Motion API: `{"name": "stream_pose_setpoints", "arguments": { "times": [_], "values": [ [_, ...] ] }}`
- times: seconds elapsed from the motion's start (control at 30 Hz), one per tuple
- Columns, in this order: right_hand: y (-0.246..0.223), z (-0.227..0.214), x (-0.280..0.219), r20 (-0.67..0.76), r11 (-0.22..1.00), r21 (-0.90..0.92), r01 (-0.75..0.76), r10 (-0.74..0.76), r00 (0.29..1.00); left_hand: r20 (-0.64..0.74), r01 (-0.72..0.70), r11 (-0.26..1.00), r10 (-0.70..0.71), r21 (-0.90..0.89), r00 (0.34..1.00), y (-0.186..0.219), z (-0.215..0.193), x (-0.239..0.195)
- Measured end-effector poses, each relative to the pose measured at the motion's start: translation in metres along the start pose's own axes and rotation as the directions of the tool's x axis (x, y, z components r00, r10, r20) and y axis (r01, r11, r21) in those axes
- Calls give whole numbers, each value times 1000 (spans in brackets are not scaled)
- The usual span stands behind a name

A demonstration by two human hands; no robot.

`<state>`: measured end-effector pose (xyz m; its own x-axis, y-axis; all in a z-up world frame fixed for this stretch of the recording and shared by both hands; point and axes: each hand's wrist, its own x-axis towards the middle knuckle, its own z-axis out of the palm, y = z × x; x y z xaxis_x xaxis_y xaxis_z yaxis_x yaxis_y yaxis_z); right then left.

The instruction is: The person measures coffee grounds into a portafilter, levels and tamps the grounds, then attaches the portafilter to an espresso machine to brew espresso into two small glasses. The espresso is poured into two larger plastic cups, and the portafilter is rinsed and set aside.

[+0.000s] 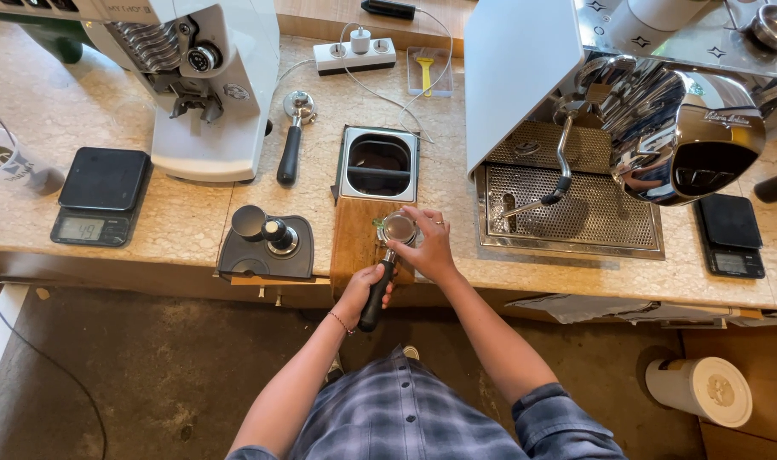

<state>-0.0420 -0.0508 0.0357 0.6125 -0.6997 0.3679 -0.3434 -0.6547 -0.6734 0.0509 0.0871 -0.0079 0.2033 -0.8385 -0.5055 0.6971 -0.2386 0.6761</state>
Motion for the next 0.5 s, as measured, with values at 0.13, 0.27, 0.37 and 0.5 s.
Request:
{"name": "stream_pose_setpoints", "arguments": {
  "times": [0.13, 0.27, 0.37, 0.5],
  "values": [
    [0, -3, 4, 0, 999, 23, -26, 26, 1000, 4, 2, 1000, -2, -4, 1000, 1, 0, 2],
    [-10, -14, 5, 59, 985, 155, -77, 69, 996, 10, -7, 1000, 7, 5, 1000, 1, 0, 1],
    [-17, -22, 6, 100, 968, 238, -77, 55, 993, 9, -11, 1000, 11, 2, 1000, 1, 0, 0],
    [-6, -17, 0, 102, 975, 210, -77, 56, 993, -12, -16, 1000, 16, 4, 1000, -6, -1, 5]
  ]
}}
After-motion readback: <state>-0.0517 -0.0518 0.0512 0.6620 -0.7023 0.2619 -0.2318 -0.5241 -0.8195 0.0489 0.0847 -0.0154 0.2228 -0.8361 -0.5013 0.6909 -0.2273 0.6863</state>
